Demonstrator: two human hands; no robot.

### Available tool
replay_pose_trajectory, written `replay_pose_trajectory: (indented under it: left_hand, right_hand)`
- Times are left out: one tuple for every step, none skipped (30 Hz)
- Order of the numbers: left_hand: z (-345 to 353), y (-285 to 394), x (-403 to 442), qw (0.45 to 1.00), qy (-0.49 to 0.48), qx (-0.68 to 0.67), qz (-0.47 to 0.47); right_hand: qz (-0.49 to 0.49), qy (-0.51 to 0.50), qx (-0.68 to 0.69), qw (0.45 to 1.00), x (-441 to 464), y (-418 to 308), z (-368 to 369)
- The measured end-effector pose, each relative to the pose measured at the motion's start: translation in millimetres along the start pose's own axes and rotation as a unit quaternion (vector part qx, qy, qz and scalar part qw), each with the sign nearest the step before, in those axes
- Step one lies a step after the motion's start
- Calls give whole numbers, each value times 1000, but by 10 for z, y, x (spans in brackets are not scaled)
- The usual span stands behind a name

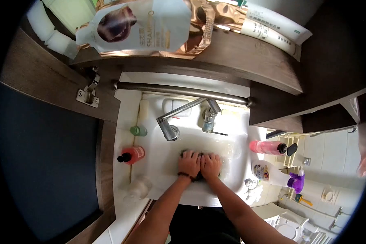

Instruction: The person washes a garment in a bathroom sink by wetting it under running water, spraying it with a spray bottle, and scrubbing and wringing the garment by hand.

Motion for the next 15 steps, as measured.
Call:
replay_pose_trajectory:
  left_hand:
    - [3,-1,23,1000,0,1,-1]
    - [47,-25,55,1000,-15,10,-17]
    - [78,-45,86,999,-31,18,-34]
    - [119,-74,127,999,-32,17,-33]
    - [226,-141,157,998,-53,7,-43]
    - [290,-173,178,996,-75,-3,-53]
    - [310,-170,231,996,-74,-4,-50]
    - [252,-134,301,999,-37,-10,-34]
    - [169,-93,383,1000,1,-15,-17]
    - [82,-3,496,1000,4,-15,-13]
    - [-107,109,501,993,57,-106,-1]
    - [-269,160,468,974,109,-196,9]
    - [-296,123,461,974,110,-195,10]
    - [-233,27,430,969,58,-240,-21]
    - [-143,-28,385,957,5,-284,-52]
  right_hand:
    - [-1,-16,10,1000,25,2,68]
    - [-1,-17,11,1000,51,-2,107]
    - [7,-14,24,1000,75,15,128]
    - [15,-11,37,999,109,43,146]
    - [17,-12,36,999,153,63,177]
    - [19,-45,28,998,196,75,262]
    - [20,-76,20,997,242,93,324]
    - [19,-73,19,997,273,103,300]
    - [46,-38,70,996,319,146,214]
    - [74,-3,121,990,378,185,114]
    - [76,-4,122,990,365,201,51]
    - [71,2,210,975,377,219,-89]
    - [64,12,296,953,416,238,-195]
    - [65,12,296,953,384,261,-246]
    - [66,-17,332,941,333,263,-228]
Point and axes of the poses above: each hand's wrist, its own x-axis towards the middle knuckle, its own z-axis out of the palm, y = z × x, the point moved 10 cm from there along x, towards the middle knuckle, and after that the axes turned 15 degrees about -x, right-handed, at the moved point
